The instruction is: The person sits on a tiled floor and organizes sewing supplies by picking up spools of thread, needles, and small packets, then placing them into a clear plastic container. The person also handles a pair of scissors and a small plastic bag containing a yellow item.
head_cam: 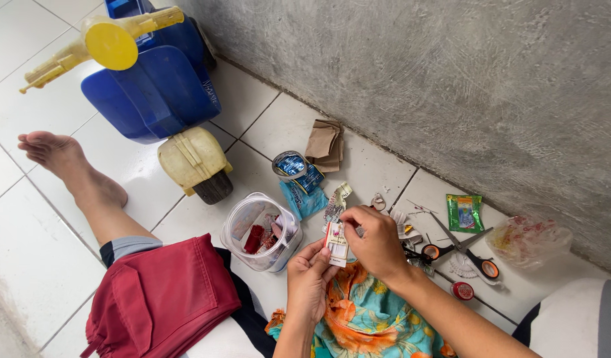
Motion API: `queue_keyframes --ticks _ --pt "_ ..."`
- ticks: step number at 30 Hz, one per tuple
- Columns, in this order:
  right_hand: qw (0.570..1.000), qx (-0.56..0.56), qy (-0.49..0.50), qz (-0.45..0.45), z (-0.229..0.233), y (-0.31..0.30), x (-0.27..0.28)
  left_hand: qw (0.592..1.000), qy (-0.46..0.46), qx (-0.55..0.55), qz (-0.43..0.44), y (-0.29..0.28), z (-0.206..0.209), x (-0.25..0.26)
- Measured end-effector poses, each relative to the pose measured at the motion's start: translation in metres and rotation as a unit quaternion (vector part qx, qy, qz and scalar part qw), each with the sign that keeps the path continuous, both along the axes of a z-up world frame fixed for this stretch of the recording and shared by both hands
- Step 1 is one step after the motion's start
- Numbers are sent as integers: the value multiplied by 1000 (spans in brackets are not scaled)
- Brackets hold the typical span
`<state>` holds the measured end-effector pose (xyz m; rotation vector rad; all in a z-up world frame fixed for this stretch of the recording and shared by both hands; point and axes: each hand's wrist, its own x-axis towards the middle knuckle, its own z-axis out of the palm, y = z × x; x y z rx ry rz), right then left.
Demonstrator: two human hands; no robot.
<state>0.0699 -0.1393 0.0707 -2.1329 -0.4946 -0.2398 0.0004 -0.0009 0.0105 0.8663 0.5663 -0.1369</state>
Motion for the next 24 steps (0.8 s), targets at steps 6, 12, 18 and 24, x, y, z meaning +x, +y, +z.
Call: queue_keyframes --ticks 6,12,18,24 --pt "992 -85 -78 48 5 1 -1 1000 4 -10 14 -1 -9 1" --pt "974 -153 -127 106 2 -4 -16 999 16 -20 27 -1 -11 4" --pt "989 -92 11 -113 -57 -71 38 998 49 13 26 2 -7 9" --pt "928 -244 165 -230 -95 -165 46 999 47 14 19 -3 -2 11"
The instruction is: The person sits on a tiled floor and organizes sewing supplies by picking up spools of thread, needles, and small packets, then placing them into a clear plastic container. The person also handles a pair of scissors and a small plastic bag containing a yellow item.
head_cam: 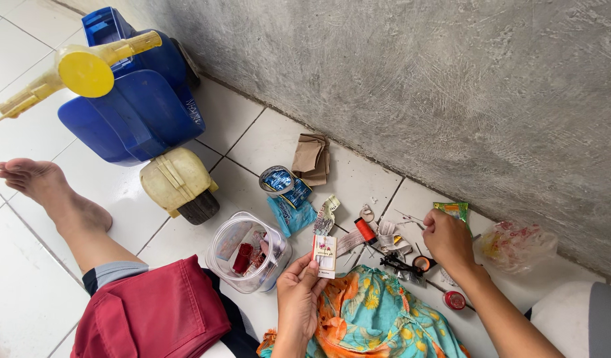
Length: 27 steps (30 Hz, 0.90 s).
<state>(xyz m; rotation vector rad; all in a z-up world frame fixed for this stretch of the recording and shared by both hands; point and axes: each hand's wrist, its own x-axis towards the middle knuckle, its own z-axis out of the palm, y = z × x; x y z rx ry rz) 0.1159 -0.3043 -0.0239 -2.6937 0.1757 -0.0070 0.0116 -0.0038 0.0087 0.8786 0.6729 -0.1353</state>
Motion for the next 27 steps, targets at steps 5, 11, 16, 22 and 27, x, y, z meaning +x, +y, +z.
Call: queue_keyframes --ticks 5,11,16,22,27 --pt "999 4 47 3 6 -11 3 1000 6 1 -5 -3 1 -1" --pt "995 -5 26 100 5 -5 34 1000 6 -6 1 -3 1 -2" --pt "975 -89 102 175 5 1 46 1000 5 9 -2 1 -2 -2" --pt "958 -170 79 216 7 7 40 1000 -3 -12 1 -3 5 -1" --pt "994 78 69 34 20 9 28 1000 -5 -7 -1 3 7 -6"
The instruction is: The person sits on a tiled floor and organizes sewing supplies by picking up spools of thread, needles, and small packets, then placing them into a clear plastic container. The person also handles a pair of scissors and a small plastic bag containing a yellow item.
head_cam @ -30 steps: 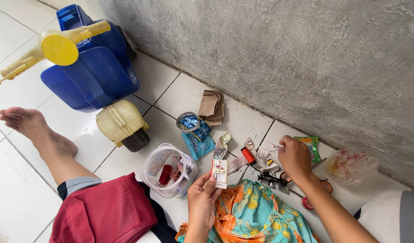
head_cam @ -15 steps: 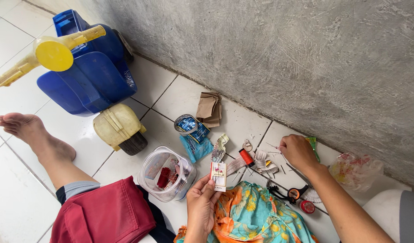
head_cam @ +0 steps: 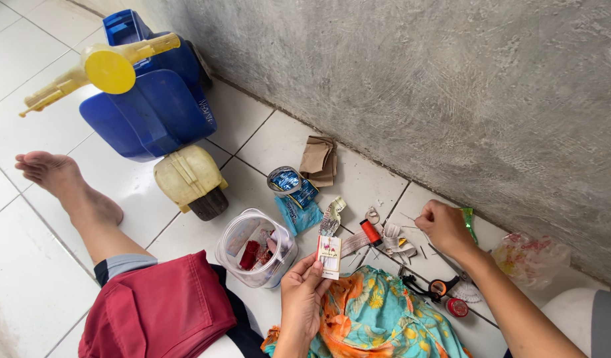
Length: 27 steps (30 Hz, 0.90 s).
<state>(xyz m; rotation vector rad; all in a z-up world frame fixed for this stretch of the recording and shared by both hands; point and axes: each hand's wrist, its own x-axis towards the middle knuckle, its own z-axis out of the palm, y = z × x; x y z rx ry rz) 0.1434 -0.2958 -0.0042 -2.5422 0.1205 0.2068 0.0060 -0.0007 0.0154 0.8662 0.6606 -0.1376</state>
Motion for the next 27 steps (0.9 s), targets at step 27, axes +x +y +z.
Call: queue_keyframes --ticks 27 --pt "931 363 -9 42 69 143 -79 999 -40 -3 -28 -2 10 -7"
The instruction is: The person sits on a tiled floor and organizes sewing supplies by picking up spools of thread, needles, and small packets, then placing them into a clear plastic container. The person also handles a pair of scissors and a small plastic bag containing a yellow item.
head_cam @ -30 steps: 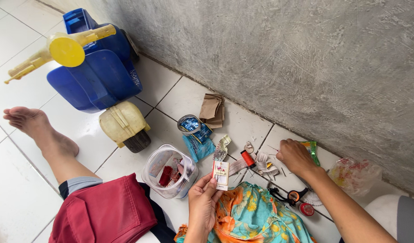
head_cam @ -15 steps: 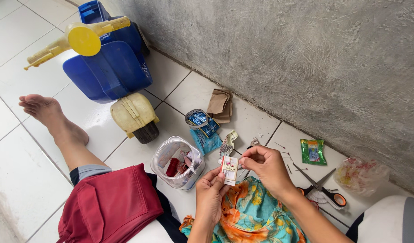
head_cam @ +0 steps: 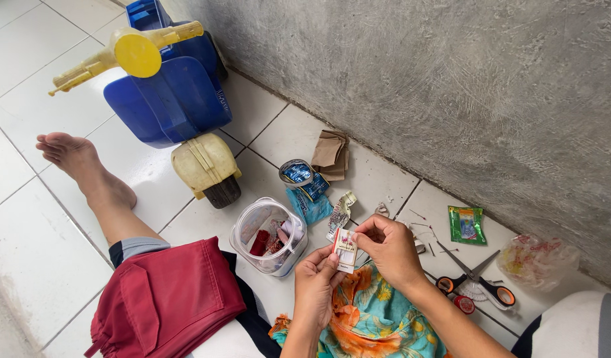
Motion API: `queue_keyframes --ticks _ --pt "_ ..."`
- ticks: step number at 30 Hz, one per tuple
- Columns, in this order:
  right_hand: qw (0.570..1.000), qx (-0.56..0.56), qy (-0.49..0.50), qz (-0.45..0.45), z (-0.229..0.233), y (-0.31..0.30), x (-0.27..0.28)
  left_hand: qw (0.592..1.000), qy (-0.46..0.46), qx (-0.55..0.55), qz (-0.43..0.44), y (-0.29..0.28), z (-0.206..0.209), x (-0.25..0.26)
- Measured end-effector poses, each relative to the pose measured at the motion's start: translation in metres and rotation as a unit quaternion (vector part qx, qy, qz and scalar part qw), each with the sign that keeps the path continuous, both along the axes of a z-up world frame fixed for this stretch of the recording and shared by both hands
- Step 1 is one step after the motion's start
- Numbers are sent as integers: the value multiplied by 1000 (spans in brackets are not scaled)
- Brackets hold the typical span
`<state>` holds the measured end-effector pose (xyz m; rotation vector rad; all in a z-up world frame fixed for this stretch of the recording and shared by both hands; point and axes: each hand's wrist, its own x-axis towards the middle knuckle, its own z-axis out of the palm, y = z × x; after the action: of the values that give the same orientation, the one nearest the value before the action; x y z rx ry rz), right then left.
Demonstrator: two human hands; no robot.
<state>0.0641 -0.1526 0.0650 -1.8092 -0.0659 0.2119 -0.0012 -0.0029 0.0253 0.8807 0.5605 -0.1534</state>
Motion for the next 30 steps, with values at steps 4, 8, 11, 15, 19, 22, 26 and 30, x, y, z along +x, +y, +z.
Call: queue_keyframes --ticks 4,8,11,15,19,22,26,30 --pt "1000 -18 -5 5 0 0 -1 1000 7 -7 2 0 -1 -1" --pt "999 -29 -10 15 0 -1 0 1000 4 -14 -2 0 -4 -1" --pt "998 -52 -1 23 -1 -2 4 1000 3 -14 -6 -1 -8 -1" --pt "997 -72 28 31 -1 -2 6 1000 12 -13 -2 -2 -13 -1" --pt "994 -90 38 50 0 -2 9 1000 13 -14 -7 -3 -16 -2" --pt "991 -119 23 54 5 -3 13 1000 20 -2 -17 -4 -16 0" --pt "979 -184 -81 43 10 -3 13 999 28 -14 -8 -1 -17 1" --pt "965 -174 -187 53 5 0 0 999 25 -21 -2 -3 -22 3"
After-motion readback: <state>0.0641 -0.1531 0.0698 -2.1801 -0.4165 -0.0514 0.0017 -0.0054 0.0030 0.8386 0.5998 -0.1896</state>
